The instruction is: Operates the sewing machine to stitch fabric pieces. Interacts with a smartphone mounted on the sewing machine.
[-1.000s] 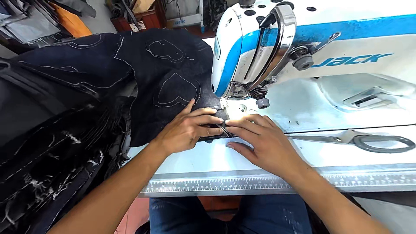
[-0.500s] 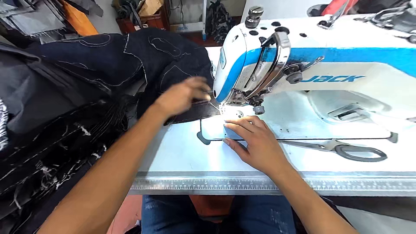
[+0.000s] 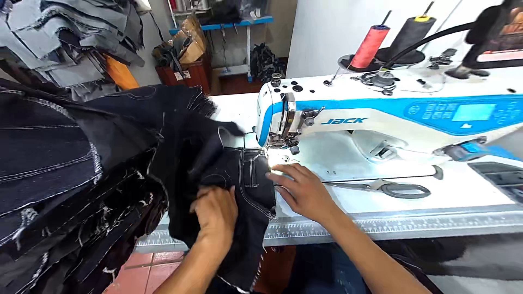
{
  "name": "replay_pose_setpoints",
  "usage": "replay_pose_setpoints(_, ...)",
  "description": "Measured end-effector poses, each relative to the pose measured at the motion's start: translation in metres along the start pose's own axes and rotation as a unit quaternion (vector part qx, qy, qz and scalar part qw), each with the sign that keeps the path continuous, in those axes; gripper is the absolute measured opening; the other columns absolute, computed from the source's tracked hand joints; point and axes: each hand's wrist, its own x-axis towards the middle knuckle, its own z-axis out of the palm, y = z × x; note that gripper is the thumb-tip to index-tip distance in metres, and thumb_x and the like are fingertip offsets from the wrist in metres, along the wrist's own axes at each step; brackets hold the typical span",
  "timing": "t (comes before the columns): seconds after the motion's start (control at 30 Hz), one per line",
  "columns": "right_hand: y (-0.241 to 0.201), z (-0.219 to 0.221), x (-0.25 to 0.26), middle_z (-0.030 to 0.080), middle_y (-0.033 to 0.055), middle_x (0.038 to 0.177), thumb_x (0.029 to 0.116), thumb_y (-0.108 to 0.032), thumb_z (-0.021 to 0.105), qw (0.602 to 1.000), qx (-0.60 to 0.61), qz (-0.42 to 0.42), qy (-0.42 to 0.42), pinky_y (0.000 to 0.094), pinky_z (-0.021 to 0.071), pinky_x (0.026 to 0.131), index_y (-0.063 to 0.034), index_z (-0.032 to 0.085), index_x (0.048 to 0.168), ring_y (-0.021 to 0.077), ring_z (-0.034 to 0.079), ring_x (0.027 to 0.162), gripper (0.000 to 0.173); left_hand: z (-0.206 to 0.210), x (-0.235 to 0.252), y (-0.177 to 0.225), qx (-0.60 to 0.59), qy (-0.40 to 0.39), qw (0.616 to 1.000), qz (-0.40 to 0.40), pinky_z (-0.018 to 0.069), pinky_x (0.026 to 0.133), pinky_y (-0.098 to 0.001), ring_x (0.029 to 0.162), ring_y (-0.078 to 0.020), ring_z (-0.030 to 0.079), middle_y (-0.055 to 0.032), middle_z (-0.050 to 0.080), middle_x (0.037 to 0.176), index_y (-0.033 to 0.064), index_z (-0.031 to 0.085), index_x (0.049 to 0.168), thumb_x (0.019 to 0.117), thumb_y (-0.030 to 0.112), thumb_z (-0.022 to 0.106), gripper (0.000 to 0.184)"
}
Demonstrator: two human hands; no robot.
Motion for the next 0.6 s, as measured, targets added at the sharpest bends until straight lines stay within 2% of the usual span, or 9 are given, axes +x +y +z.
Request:
replay_pose_setpoints(0.07,-0.002,0.001,0.000,0.072,-0.0032,0.120,0.1028,-0.030,0.052,1.000,0.001,-0.019,-0.019,0.0405,0.0569,0.082,-0.0280,0.077,0.113,0.0189,0.068,0.107,0.027,-0.008,-0.012,0.001,0.009,-0.020,1.000,-0.001,0.0522,0.091,-0.0605,0.118,-0.0450,0.065,-0.0300,0.066,0.124,-0.0077,0.066,0.121,0.1094,0.050,0.033,0.068)
replay_pose_setpoints(0.1,-0.003,0.001,-0.002,0.072,-0.0042,0.119,0.1034,-0.031,0.052,1.000,0.003,-0.016,-0.021,0.0395,0.0562,0.081,-0.0283,0.077,0.112,0.0182,0.067,0.107,0.027,-0.008,-0.015,-0.001,0.008,0.017,0.999,0.032,0.0530,0.089,-0.0595,0.113,-0.0445,0.067,-0.0291,0.068,0.120,-0.0061,0.066,0.121,0.1088,0.046,0.040,0.060)
replay_pose_setpoints(0.17,-0.008,-0.003,-0.006,0.071,-0.0040,0.123,0.1042,-0.033,0.052,0.999,0.012,0.006,-0.038,0.0408,0.0553,0.084,-0.0287,0.077,0.114,0.0192,0.065,0.111,0.028,0.010,-0.009,-0.012,-0.033,0.179,0.964,0.195,0.0563,0.086,-0.0557,0.104,-0.0389,0.071,-0.0223,0.071,0.112,0.0019,0.072,0.117,0.1030,0.033,0.058,0.037)
replay_pose_setpoints(0.2,-0.013,-0.006,-0.010,0.069,-0.0039,0.127,0.1048,-0.034,0.050,0.998,0.016,0.015,-0.053,0.0425,0.0544,0.086,-0.0291,0.076,0.116,0.0200,0.064,0.116,0.029,0.023,-0.001,-0.017,-0.068,0.228,0.924,0.299,0.0552,0.095,-0.0551,0.112,-0.0331,0.069,-0.0151,0.072,0.119,0.0095,0.074,0.119,0.1019,0.030,0.059,0.031)
replay_pose_setpoints(0.23,-0.017,-0.008,-0.014,0.068,-0.0040,0.131,0.1053,-0.035,0.049,0.998,0.015,0.017,-0.063,0.0441,0.0541,0.088,-0.0292,0.075,0.118,0.0208,0.063,0.120,0.030,0.033,0.006,-0.018,-0.111,0.219,0.890,0.383,0.0471,0.109,-0.0570,0.128,-0.0286,0.063,-0.0086,0.069,0.131,0.0164,0.074,0.124,0.1043,0.031,0.055,0.031)
replay_pose_setpoints(0.27,-0.021,-0.010,-0.019,0.067,-0.0045,0.134,0.1061,-0.037,0.047,0.997,0.007,0.014,-0.070,0.0449,0.0534,0.089,-0.0289,0.073,0.120,0.0212,0.062,0.122,0.032,0.042,0.009,-0.018,-0.158,0.193,0.863,0.440,0.0383,0.117,-0.0588,0.138,-0.0264,0.055,-0.0047,0.065,0.139,0.0198,0.073,0.126,0.1063,0.033,0.051,0.032)
replay_pose_setpoints(0.3,-0.024,-0.012,-0.024,0.065,-0.0051,0.137,0.1069,-0.038,0.045,0.997,-0.004,0.009,-0.076,0.0452,0.0526,0.090,-0.0285,0.072,0.123,0.0212,0.061,0.125,0.033,0.053,0.011,-0.016,-0.203,0.177,0.843,0.464,0.0350,0.120,-0.0588,0.141,-0.0255,0.052,-0.0031,0.064,0.142,0.0214,0.073,0.127,0.1065,0.035,0.051,0.033)
replay_pose_setpoints(0.4,-0.025,-0.017,-0.029,0.061,-0.0095,0.144,0.1071,-0.038,0.043,0.997,-0.013,-0.003,-0.082,0.0444,0.0507,0.092,-0.0281,0.071,0.123,0.0185,0.058,0.129,0.034,0.072,0.008,-0.011,-0.269,0.198,0.821,0.463,0.0381,0.119,-0.0577,0.140,-0.0257,0.054,-0.0031,0.066,0.140,0.0211,0.076,0.124,0.1046,0.035,0.055,0.032)
replay_pose_setpoints(0.6,-0.006,-0.022,-0.024,0.066,-0.0132,0.135,0.1073,-0.032,0.040,0.994,-0.002,-0.043,-0.102,0.0390,0.0490,0.088,-0.0268,0.071,0.121,0.0150,0.060,0.121,0.034,0.071,0.014,-0.005,-0.272,0.211,0.813,0.470,0.0398,0.118,-0.0559,0.138,-0.0236,0.056,-0.0026,0.068,0.136,0.0210,0.077,0.122,0.1034,0.036,0.057,0.031)
